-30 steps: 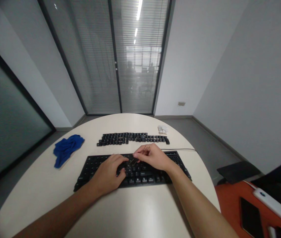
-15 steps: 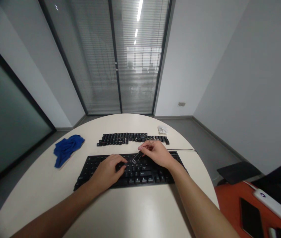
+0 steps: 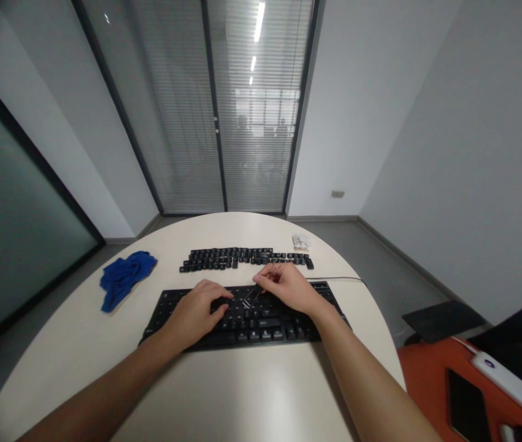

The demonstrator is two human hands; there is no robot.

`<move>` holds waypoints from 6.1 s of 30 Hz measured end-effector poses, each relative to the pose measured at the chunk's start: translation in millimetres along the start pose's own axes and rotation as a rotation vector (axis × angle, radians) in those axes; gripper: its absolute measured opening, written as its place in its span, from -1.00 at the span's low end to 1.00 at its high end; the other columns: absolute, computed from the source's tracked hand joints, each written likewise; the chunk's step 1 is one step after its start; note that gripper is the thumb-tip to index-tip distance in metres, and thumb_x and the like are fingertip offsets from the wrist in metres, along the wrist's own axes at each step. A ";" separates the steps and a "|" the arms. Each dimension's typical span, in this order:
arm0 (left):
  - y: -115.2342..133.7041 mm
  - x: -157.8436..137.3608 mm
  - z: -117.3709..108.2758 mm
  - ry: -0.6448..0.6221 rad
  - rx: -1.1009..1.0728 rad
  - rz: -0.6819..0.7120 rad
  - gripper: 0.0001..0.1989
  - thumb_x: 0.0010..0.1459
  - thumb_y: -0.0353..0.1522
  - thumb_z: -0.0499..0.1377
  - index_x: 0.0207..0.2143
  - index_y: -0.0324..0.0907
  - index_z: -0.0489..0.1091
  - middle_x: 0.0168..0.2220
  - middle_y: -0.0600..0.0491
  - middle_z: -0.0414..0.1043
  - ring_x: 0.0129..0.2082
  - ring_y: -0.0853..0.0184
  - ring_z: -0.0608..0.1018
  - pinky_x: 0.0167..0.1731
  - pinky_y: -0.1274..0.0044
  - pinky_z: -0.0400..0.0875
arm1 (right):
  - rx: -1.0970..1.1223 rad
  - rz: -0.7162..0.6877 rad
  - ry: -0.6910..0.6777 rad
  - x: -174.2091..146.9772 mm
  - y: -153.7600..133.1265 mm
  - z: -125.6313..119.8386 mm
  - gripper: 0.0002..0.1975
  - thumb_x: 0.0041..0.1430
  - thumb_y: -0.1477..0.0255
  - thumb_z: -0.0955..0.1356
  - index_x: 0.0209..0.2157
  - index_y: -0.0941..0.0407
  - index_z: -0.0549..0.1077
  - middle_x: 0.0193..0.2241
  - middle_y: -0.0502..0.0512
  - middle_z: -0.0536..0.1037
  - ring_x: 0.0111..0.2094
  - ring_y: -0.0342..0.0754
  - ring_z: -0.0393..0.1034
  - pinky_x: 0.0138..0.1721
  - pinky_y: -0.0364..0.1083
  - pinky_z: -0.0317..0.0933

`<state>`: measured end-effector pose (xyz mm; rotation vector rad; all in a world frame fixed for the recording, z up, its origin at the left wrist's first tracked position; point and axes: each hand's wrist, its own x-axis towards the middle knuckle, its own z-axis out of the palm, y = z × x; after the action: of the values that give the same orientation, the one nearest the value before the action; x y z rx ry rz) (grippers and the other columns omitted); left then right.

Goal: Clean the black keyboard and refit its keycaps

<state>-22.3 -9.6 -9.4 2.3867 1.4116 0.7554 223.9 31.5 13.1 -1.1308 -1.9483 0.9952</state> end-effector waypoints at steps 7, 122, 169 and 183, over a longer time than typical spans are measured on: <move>-1.7 -0.8 -6.1 -0.046 0.049 -0.037 -0.84 0.18 -0.48 0.21 -0.23 -0.09 0.54 -0.20 0.05 0.57 -0.10 0.16 0.51 -0.08 0.30 0.44 | 0.024 0.008 -0.020 -0.6 0.4 0.7 -0.69 0.20 0.18 0.39 -0.36 0.16 0.54 -0.54 0.06 0.52 -0.48 -0.07 0.40 -0.44 -0.10 0.23; -13.0 -4.5 14.8 0.042 0.063 0.114 -0.80 0.29 -0.37 0.11 -0.04 -0.15 0.38 -0.06 -0.07 0.42 -0.02 0.16 0.43 0.02 0.28 0.38 | -0.320 -0.155 -0.211 -6.0 -36.1 34.5 -0.63 0.34 0.15 0.28 -0.31 0.09 0.59 -0.37 0.08 0.64 -0.40 -0.05 0.45 -0.33 -0.13 0.19; -4.8 -12.5 10.4 0.051 -0.106 0.053 -0.88 0.26 -0.35 0.19 -0.16 -0.13 0.46 -0.14 0.02 0.54 -0.07 0.22 0.52 -0.03 0.37 0.41 | 0.305 0.059 -0.139 4.7 1.4 32.0 -0.59 0.19 0.11 0.41 -0.24 0.20 0.60 -0.41 0.13 0.65 -0.39 -0.07 0.56 -0.34 -0.14 0.44; -2.6 -12.5 11.8 0.064 -0.046 -0.044 -0.85 0.18 -0.41 0.18 -0.18 -0.13 0.48 -0.23 0.02 0.51 -0.18 0.23 0.53 -0.15 0.41 0.42 | 0.299 0.004 -0.216 -0.3 -2.9 38.7 -0.71 0.21 0.21 0.42 -0.20 0.12 0.64 -0.36 0.10 0.66 -0.31 -0.06 0.55 -0.30 -0.14 0.40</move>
<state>-22.5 -18.8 -24.1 2.3091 1.4501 0.8504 190.8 19.4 -3.3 -0.8889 -1.8787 1.4065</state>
